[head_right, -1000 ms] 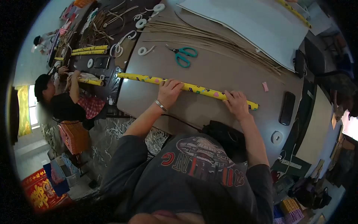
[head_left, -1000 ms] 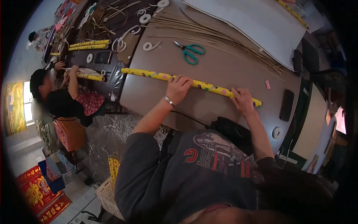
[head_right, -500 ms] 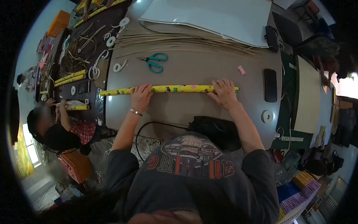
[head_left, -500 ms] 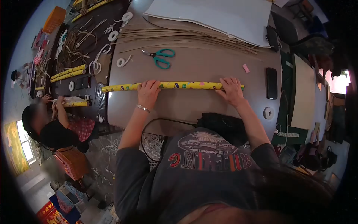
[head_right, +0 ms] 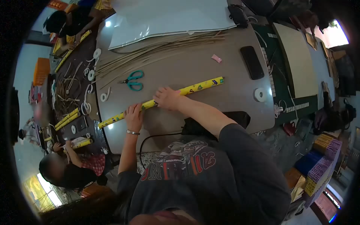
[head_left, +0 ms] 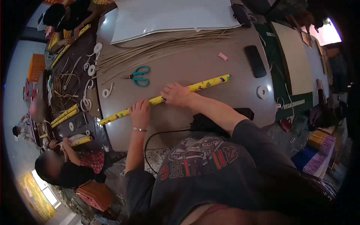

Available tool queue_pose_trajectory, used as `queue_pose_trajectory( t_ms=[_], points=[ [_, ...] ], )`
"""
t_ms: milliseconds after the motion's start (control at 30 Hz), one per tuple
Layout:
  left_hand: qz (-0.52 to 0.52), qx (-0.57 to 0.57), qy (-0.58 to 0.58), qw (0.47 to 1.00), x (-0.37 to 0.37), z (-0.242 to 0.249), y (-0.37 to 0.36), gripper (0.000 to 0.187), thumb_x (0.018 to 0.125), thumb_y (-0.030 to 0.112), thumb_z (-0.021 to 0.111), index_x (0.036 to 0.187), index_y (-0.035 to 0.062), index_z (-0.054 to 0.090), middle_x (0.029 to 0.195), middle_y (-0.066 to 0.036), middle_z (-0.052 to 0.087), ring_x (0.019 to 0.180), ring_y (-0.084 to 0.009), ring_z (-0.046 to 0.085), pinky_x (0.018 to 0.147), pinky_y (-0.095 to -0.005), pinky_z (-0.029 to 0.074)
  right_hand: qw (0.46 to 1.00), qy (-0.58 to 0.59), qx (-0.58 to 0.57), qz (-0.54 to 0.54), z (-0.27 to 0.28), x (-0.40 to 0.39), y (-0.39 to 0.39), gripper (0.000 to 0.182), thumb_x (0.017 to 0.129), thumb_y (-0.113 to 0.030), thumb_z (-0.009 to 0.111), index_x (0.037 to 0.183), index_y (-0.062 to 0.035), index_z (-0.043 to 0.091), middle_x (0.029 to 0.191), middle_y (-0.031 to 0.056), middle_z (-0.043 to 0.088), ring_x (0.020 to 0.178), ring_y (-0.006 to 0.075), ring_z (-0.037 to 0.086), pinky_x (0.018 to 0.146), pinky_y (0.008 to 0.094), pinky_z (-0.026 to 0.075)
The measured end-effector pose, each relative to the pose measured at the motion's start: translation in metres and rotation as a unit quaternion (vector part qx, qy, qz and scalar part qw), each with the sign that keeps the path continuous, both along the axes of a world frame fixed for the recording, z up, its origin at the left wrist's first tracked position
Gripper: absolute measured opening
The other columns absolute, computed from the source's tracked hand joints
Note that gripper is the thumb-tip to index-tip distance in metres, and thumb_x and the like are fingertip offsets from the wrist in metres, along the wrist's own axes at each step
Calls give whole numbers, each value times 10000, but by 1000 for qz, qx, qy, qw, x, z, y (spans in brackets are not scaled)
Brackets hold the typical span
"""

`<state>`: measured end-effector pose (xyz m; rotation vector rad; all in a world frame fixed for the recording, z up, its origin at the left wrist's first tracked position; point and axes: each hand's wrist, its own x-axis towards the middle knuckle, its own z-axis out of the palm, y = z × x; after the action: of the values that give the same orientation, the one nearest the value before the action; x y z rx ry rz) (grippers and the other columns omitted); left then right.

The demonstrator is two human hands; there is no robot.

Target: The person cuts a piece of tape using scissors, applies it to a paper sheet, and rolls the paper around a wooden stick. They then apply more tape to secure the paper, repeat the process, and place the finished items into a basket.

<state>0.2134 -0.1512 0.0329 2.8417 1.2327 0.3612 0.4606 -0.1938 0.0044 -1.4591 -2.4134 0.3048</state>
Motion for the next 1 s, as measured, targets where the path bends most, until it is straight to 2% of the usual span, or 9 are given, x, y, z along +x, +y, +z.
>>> queue_pose_trajectory(
  t_ms=[100,267,467,633,700,800,900,1000],
  points=[
    [-16,28,-35,999,28,10,-7,365,792,215,704,1147,164,633,1035,-20,593,965,-251,563,852,-439,412,999,14,36,0,-9,-5,-4,453,801,-312,681,1158,-48,592,1071,94,610,1033,267,562,873,412,478],
    [-36,-9,-61,997,47,-12,-9,384,795,234,705,1164,159,633,1039,-36,586,952,-262,558,850,-439,404,999,16,51,-5,-3,11,-11,422,797,-292,685,1144,-67,602,1028,77,609,1021,252,563,845,392,486],
    [-19,-23,-89,996,46,-14,-16,344,810,225,700,1144,164,643,1061,-42,583,964,-266,559,856,-444,400,995,32,90,-28,-6,72,-42,427,764,-249,718,1140,-86,598,999,54,587,1019,243,560,837,391,485],
    [0,1,-103,995,43,-14,-36,344,817,189,688,1158,177,643,1123,-35,587,1022,-263,564,914,-469,386,996,1,64,-62,5,137,-87,439,766,-200,703,1177,-88,597,1037,82,592,993,261,559,875,402,465],
    [-15,51,-49,997,39,-12,-45,359,809,173,687,1166,172,641,1152,-23,589,1051,-257,562,946,-486,373,995,-30,18,-94,11,155,-105,474,769,-192,720,1207,-87,576,1067,93,581,1027,272,545,919,410,446],
    [-9,10,-71,997,36,-5,-50,340,839,146,666,1177,156,635,1146,-28,596,1029,-263,564,921,-493,388,992,-29,-18,-119,13,166,-120,490,787,-207,719,1234,-85,561,1101,99,566,1065,277,529,954,418,427],
    [20,-32,-59,998,34,1,-48,351,827,161,682,1175,161,637,1122,-26,603,1030,-261,566,926,-505,386,990,-29,-9,-135,14,163,-124,496,786,-210,721,1240,-91,558,1118,94,555,1085,276,516,968,421,420],
    [21,-25,-45,998,29,2,-44,369,809,195,702,1171,162,638,1102,-19,603,1026,-257,567,924,-510,385,989,-30,-21,-141,16,158,-124,486,791,-214,718,1235,-97,559,1122,88,551,1094,274,509,973,426,419]
  ],
)
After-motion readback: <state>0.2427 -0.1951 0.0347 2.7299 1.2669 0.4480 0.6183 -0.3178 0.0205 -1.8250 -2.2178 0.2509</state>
